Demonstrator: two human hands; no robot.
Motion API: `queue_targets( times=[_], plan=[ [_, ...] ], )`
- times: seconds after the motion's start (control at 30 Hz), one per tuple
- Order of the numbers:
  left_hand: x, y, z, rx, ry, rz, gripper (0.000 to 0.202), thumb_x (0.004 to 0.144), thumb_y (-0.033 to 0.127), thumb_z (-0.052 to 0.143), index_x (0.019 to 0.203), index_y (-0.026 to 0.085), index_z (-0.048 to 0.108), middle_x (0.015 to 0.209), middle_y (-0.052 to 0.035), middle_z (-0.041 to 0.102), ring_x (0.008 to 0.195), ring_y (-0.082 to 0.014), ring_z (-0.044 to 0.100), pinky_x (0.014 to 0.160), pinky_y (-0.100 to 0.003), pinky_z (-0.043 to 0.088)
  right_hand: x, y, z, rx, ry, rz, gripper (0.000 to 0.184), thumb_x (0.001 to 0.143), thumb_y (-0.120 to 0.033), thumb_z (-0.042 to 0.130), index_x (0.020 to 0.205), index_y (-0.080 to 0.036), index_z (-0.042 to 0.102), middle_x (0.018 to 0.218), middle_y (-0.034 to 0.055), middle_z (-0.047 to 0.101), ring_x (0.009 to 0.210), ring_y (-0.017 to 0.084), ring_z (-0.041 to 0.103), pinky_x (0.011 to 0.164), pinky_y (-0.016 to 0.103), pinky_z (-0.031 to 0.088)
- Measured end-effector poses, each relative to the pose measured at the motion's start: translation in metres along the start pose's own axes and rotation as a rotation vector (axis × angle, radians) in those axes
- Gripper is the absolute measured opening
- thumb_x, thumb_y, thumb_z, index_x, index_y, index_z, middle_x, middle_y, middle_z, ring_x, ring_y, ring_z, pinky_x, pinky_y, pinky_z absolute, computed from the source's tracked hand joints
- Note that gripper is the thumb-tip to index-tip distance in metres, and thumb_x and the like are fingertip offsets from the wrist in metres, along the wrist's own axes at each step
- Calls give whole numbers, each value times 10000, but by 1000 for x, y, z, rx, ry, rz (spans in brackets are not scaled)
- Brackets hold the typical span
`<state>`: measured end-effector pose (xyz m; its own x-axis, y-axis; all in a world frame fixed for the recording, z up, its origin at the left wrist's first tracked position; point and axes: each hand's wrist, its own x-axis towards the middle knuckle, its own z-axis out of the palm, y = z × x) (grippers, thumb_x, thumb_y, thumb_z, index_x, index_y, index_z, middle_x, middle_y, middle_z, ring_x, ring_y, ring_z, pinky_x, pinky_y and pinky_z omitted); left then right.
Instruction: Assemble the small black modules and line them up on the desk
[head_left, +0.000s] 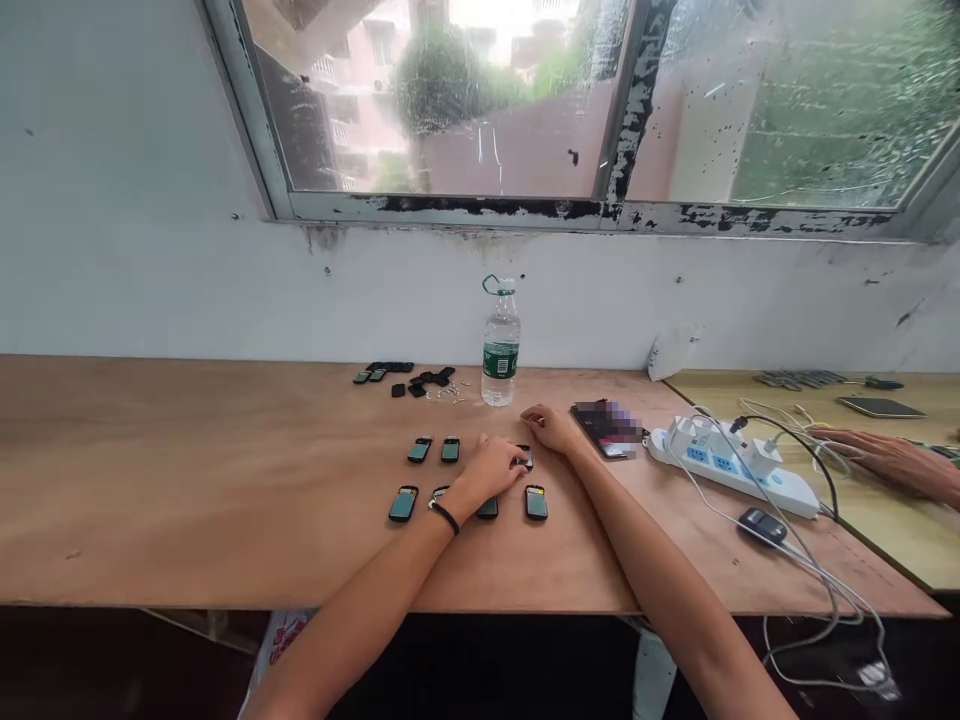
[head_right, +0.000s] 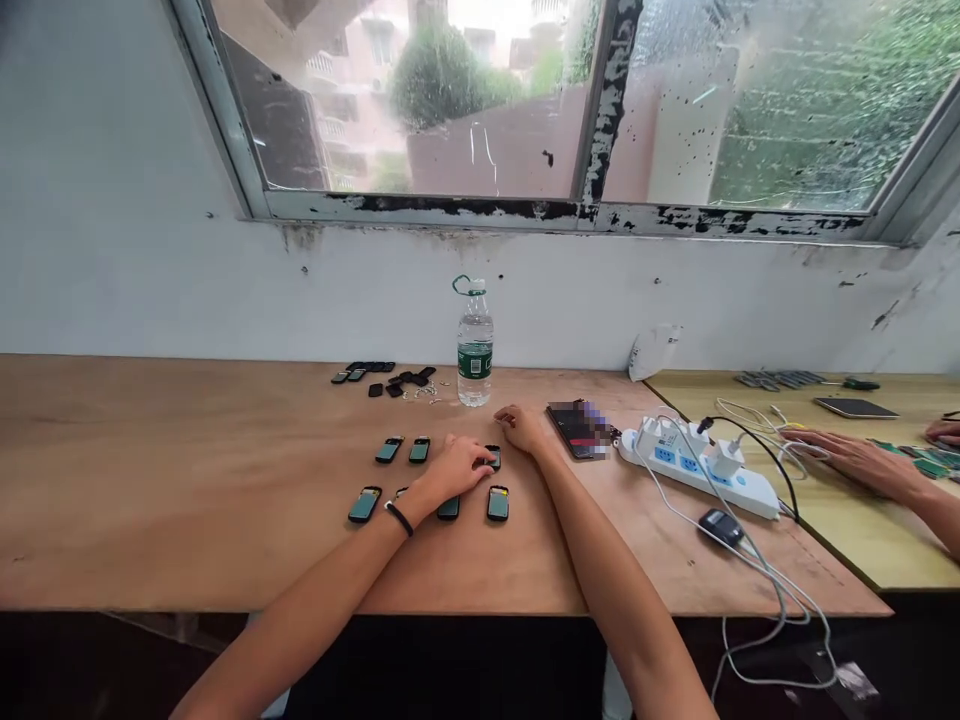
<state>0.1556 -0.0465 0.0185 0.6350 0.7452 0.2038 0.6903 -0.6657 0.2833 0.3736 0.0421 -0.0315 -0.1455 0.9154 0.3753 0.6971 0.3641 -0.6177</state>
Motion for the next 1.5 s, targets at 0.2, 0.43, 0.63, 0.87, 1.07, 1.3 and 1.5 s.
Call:
queue_targets(
  times=[0.2, 0.43, 0.63, 0.87, 1.07, 1.3, 1.5],
  plan=[
    [2, 1, -1, -6, -4, -9, 218, 963, 284, 643, 1098, 248, 810, 1136, -87, 779, 1086, -269, 678, 1014, -423, 398, -20, -18, -13, 296, -261, -92, 219, 881, -230, 678, 1070, -186, 780, 1081, 95, 793, 971, 232, 749, 885, 342, 596],
    [1, 4, -5, 1, -1, -6, 235, 970, 294, 625, 1094, 234, 815, 1101, -89, 788, 1080, -272, 682, 1007, -427, 408, -27, -24, -17, 348, -218, -28, 211, 883, -281, 701, 1050, -180, 781, 1091, 105, 793, 1021, 255, 751, 947, 393, 599],
    [-12, 6, -32, -53, 99, -11, 243, 958, 341, 648, 1109, 234, 806, 1059, -81, 771, 1088, -273, 665, 989, -402, 438, -31, -35, -23, 288, -170, -82, 233, 928, -256, 617, 1071, -170, 779, 1094, 111, 788, 1005, 249, 745, 922, 383, 588],
    [-103, -28, -74, -194, 243, -137, 221, 958, 368, 627, 1025, 243, 797, 1035, -41, 745, 937, -208, 688, 874, -329, 526, -31, -44, -16, 189, -166, -77, 217, 912, -201, 603, 1020, -202, 791, 1088, 82, 792, 985, 235, 726, 877, 347, 567],
    [-186, -61, -59, -141, 344, -278, 229, 948, 348, 635, 1128, 270, 753, 1128, -49, 696, 1081, -242, 657, 970, -386, 536, -33, -65, -17, 166, -6, -159, 261, 900, -151, 515, 970, -187, 764, 1023, 83, 773, 927, 218, 702, 792, 320, 530],
    [-201, -60, -37, -131, 424, -345, 263, 971, 335, 621, 1224, 283, 672, 1225, -56, 632, 1152, -244, 636, 1016, -405, 525, -42, -166, 12, 198, -287, -427, 276, 933, -125, 495, 1052, -210, 730, 1021, 64, 715, 863, 193, 656, 747, 297, 500],
    [-201, -52, -35, -91, 369, -342, 129, 944, 254, 647, 1068, 246, 684, 1111, -60, 663, 1098, -259, 633, 969, -417, 529, -49, -214, 67, -97, -492, -578, 343, 813, -43, 593, 1124, -180, 644, 1215, 134, 618, 1028, 263, 589, 844, 365, 470]
  ],
)
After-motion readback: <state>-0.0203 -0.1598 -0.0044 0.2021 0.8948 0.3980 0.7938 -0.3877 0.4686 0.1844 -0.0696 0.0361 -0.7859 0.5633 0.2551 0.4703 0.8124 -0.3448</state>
